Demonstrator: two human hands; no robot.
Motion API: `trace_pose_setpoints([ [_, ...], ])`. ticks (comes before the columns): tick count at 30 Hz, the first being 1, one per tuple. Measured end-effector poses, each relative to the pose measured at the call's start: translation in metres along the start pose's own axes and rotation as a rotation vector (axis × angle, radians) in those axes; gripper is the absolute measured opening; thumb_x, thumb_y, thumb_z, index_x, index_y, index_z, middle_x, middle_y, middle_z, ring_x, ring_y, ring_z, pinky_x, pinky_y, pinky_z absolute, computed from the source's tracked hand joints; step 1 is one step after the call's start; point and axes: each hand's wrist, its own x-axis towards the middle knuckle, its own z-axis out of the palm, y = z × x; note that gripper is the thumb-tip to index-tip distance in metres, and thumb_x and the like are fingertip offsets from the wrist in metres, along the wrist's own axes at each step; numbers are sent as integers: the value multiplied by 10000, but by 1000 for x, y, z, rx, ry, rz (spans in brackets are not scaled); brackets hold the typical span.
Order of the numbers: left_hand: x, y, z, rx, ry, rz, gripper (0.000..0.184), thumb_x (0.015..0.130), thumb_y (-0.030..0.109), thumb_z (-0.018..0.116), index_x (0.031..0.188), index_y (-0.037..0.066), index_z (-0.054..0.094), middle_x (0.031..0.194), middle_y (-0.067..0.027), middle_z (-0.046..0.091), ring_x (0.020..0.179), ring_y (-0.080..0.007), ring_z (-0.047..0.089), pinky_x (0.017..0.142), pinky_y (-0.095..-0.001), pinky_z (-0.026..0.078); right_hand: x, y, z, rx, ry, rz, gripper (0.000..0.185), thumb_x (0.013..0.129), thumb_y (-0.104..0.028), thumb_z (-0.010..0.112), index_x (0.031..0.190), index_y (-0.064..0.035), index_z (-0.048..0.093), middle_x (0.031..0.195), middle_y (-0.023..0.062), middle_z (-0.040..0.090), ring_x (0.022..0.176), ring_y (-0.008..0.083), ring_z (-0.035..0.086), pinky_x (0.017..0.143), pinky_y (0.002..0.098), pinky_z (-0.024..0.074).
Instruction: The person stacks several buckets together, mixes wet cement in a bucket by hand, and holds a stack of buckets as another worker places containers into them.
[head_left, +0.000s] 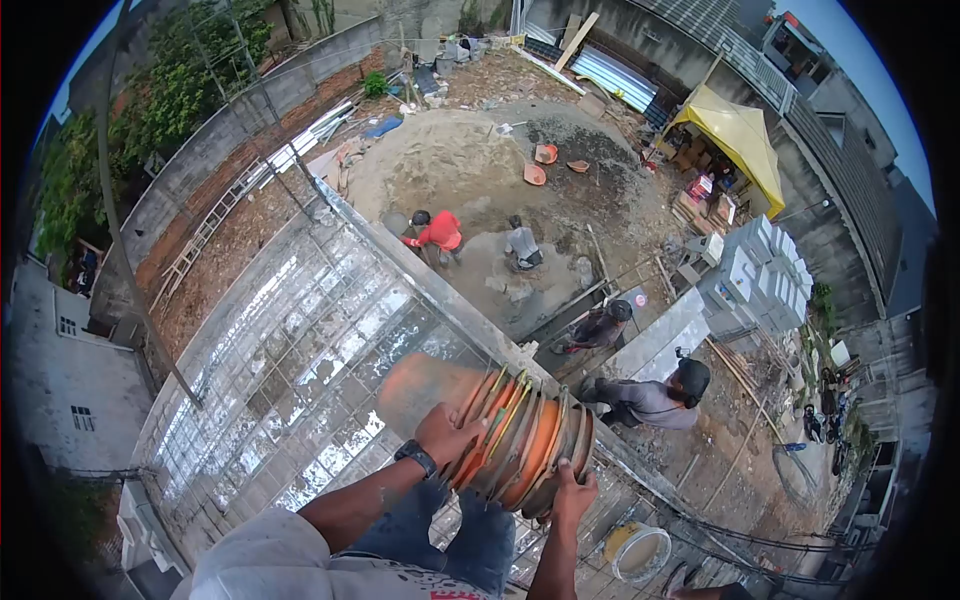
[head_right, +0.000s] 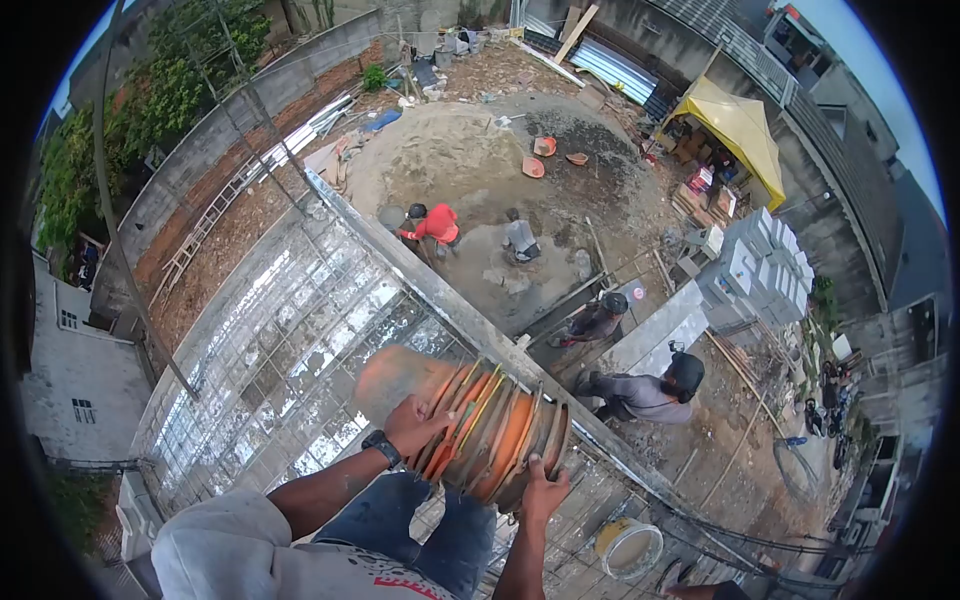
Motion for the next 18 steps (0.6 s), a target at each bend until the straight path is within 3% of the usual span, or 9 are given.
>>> trace_pose_setpoints([
  [4,17,16,-12,-11,0,41,751,780,649,815,965,-64,669,820,-162,693,727,-276,664,701,-418,535,14,-24,1,-117,12,-127,397,900,-263,824,1042,65,653,971,113,688,838,191,609,774,364,522],
  [8,36,40,-15,-51,-93,110,777,779,702,785,901,-53,646,865,-223,687,820,-315,697,727,-431,537,19,-62,5,-62,22,-78,421,905,-268,813,1073,81,648,1043,158,698,903,237,637,857,398,531],
  [13,90,62,-15,26,-213,90,788,773,691,788,926,-71,664,858,-243,685,814,-345,696,713,-459,524,40,-103,26,-148,40,-91,431,911,-265,807,1103,87,647,1022,151,698,877,238,630,823,409,530],
  [15,85,62,-7,32,-260,51,788,769,691,790,904,-76,668,826,-240,676,787,-348,690,700,-467,515,51,-108,18,-232,34,-48,435,917,-270,801,1112,88,651,1016,152,696,872,233,623,817,405,527],
  [16,87,66,-10,6,-228,53,786,766,691,791,883,-77,667,802,-234,668,767,-347,685,692,-470,510,50,-114,24,-81,13,-76,405,929,-271,789,1066,83,648,968,140,686,844,223,608,797,401,524],
  [18,89,75,-17,-24,-199,56,745,760,702,789,762,-19,598,697,-159,576,662,-287,589,619,-452,439,53,-127,31,-86,20,-70,390,943,-274,777,1044,78,643,946,129,678,836,215,603,781,394,520],
])
